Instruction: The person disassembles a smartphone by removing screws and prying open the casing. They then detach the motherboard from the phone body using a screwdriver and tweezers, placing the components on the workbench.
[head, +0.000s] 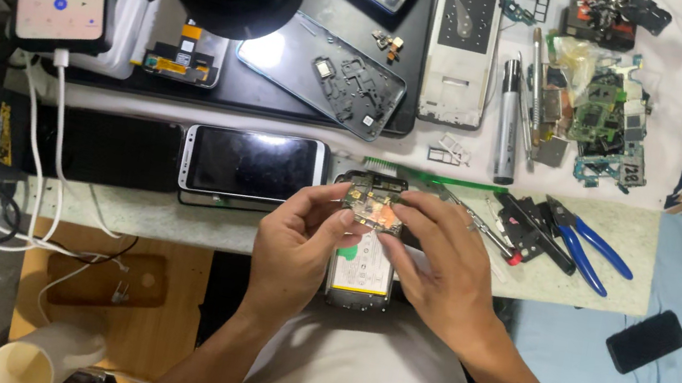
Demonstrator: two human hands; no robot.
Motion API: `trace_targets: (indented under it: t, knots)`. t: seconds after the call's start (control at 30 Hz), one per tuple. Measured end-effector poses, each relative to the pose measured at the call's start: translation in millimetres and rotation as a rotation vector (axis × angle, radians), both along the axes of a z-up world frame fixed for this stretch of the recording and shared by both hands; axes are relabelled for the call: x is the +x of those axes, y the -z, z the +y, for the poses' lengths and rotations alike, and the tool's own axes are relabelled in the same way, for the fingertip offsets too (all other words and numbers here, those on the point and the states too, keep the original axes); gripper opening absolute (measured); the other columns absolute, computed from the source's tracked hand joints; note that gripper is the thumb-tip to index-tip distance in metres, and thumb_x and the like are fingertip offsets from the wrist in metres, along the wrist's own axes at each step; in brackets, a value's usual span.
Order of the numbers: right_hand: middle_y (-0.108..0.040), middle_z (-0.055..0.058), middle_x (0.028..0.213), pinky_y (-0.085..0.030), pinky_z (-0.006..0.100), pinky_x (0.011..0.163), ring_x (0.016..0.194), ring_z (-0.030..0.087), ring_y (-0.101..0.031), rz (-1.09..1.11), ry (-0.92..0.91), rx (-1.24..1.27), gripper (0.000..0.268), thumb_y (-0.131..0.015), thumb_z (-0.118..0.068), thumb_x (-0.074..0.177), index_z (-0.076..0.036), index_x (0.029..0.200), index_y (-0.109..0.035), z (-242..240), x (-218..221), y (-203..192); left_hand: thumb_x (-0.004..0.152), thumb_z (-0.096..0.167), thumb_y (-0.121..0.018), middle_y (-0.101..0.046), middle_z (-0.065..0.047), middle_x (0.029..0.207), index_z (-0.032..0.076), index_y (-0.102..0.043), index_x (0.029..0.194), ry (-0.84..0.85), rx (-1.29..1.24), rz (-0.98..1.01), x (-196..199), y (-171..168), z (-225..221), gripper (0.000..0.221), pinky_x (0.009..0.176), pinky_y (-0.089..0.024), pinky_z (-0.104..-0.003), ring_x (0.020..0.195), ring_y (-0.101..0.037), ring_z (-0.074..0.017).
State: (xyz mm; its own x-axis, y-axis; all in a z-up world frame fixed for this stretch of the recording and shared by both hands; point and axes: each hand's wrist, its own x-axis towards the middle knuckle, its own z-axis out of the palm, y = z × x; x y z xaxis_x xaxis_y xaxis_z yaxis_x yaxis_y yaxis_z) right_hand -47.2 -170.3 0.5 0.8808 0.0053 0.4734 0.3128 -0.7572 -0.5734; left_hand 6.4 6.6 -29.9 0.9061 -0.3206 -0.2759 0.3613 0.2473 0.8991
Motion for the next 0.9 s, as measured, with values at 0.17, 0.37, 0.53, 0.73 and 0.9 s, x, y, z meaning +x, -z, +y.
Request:
trace_targets:
  t: [0.17,0.37,0.53,0.73,0.9]
  knots:
    - [-0.066,0.015,0.123,-0.053,0.043,0.091,0.107,0.034,-0.066,0.033,-0.011,0.027,0.040,-0.084,-0.006,0.083,-0.001,0.118,-0.065,2,-3,3,0.098,0.006,-0.064,-0.074,-0.016,0.111,-0.008,-0.062,0.127,0.005,0.017,0.002,-2,2,5,0.033,0.083,-0.064,-0.030,0.095,-0.076,-0.0193]
    - [-0.067,0.013,0.119,-0.052,0.043,0.089,0.104,0.033,-0.066,0.038,-0.004,0.018,0.041,-0.087,-0.010,0.079,-0.003,0.115,-0.067,6,-8,5,0.097,0.004,-0.065,-0.076,-0.016,0.106,-0.008,-0.065,0.122,0.010,0.099,-0.009,-3,-1,10,0.028,0.083,-0.064,-0.029,0.092,-0.076,-0.0189]
    - [-0.067,0.012,0.116,-0.051,0.041,0.087,0.101,0.031,-0.067,0.010,-0.023,0.020,0.040,-0.087,-0.013,0.081,-0.004,0.114,-0.067,6,-11,6,0.095,0.004,-0.068,-0.077,-0.014,0.103,-0.008,-0.068,0.117,0.009,0.147,-0.018,-4,-3,15,0.025,0.082,-0.064,-0.028,0.090,-0.076,-0.0157]
    - [-0.068,0.010,0.112,-0.050,0.040,0.082,0.095,0.028,-0.067,0.064,-0.058,0.036,0.040,-0.087,-0.014,0.080,-0.005,0.114,-0.068,10,-20,5,0.091,0.006,-0.074,-0.079,-0.012,0.098,-0.006,-0.072,0.108,0.029,0.226,-0.032,-7,-4,22,0.021,0.078,-0.065,-0.026,0.087,-0.076,-0.0128]
    - [-0.068,0.010,0.113,-0.050,0.040,0.084,0.096,0.029,-0.067,0.064,-0.055,0.043,0.040,-0.087,-0.014,0.080,-0.005,0.114,-0.068,9,-21,8,0.091,0.007,-0.075,-0.078,-0.010,0.095,-0.004,-0.073,0.106,0.032,0.258,-0.048,-10,-2,23,0.019,0.076,-0.065,-0.025,0.085,-0.075,-0.0114]
